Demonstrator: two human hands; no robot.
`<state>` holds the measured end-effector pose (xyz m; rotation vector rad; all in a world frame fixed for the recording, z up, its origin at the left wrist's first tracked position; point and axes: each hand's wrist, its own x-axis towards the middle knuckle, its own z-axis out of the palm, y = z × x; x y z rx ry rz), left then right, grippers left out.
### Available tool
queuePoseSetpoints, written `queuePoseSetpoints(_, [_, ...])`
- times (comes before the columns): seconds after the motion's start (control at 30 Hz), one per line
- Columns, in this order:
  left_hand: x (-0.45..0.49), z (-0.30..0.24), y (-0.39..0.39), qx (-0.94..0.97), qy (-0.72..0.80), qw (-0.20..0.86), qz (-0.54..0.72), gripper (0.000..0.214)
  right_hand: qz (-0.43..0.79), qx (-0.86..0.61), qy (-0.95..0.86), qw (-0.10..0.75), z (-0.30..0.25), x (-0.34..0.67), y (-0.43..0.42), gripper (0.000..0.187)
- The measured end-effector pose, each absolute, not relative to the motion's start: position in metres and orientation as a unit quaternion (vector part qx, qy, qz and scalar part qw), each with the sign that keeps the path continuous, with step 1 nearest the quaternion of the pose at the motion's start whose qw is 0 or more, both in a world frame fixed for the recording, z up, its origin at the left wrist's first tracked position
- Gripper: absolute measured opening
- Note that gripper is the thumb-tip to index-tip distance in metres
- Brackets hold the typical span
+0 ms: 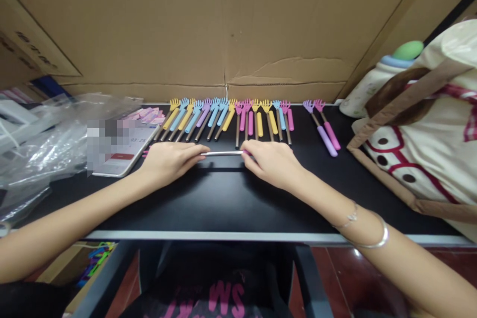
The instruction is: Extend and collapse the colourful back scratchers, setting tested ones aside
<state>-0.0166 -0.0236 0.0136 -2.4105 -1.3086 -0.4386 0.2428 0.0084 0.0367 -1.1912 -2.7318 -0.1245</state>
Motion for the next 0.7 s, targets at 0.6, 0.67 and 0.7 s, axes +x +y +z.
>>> queuePoseSetpoints(0.6, [-0.0184, 0.0147, -0.0251, -0.861, -0.449, 0.168, -0.171, 0.038, -0.136, -0.348, -0.917, 0.140, 0.0310, 0.2446, 0.0064, 0.033])
queuePoseSetpoints(0.67, [-0.0185, 0.0152, -0.0252, -0.865, -0.447, 0.153, -0.169, 0.037, -0.141, -0.344, -0.917, 0.145, 0.0317, 0.2453, 0.0060, 0.032])
queuePoseSetpoints(0.7, [-0.0186, 0.0155, -0.0254, -0.866, -0.448, 0.145, -0.167, 0.037, -0.143, -0.343, -0.917, 0.145, 0.0324, 0.2456, 0.0057, 0.032])
